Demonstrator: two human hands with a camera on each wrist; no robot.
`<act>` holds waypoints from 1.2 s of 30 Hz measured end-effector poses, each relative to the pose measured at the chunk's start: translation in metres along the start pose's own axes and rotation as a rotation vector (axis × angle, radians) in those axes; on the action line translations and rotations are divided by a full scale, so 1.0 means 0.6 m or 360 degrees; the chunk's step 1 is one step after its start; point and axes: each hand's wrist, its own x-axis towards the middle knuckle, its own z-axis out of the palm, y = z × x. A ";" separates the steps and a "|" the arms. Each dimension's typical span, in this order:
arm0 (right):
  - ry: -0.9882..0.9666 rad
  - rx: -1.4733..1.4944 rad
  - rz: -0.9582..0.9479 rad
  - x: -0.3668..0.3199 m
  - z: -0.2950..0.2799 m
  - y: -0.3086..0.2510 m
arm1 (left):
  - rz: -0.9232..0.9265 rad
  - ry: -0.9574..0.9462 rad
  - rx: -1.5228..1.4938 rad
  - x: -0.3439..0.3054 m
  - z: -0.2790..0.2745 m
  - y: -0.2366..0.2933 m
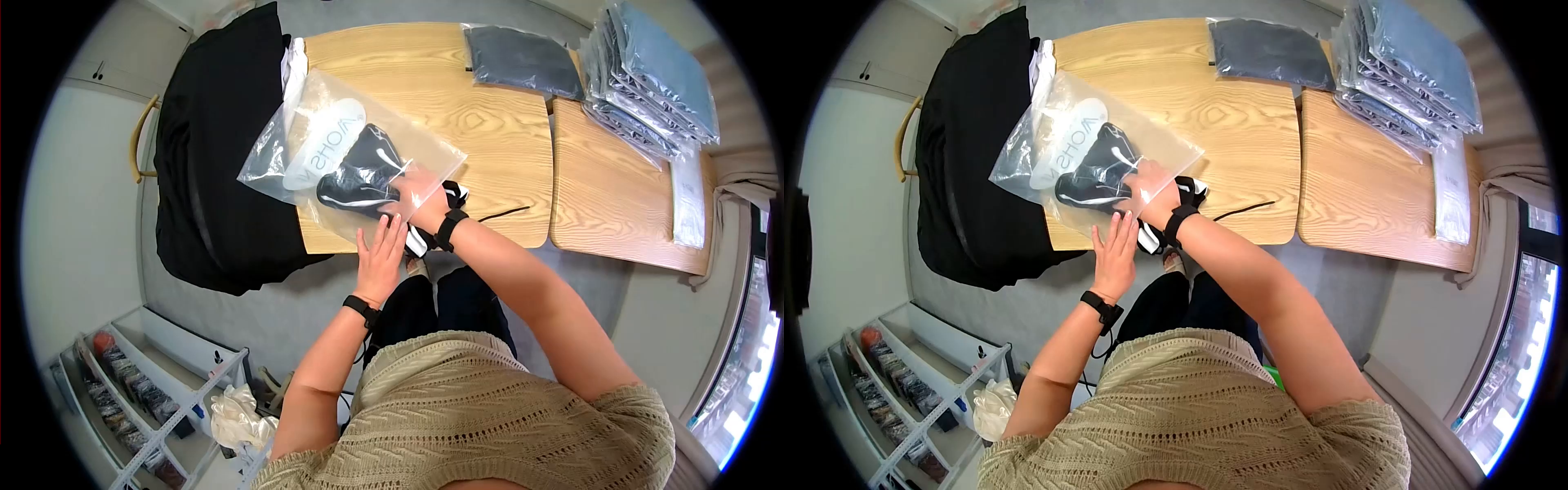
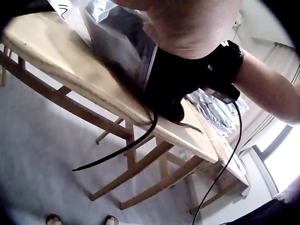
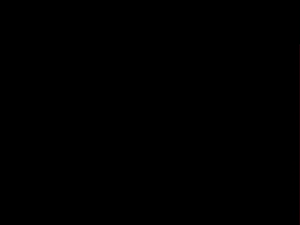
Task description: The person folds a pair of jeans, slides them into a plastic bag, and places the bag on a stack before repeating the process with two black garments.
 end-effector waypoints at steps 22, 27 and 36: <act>-0.0408 -0.0441 -0.0729 -0.094 0.005 0.028 | -0.0179 -0.0057 -0.0021 -0.054 0.016 -0.007; -0.0232 -0.0399 -0.0845 -0.044 0.041 0.015 | -0.0174 -0.0054 -0.0032 -0.052 0.025 -0.018; -0.0493 0.0000 -0.0557 -0.035 0.026 -0.009 | -0.0167 -0.0091 0.0083 -0.060 0.010 -0.034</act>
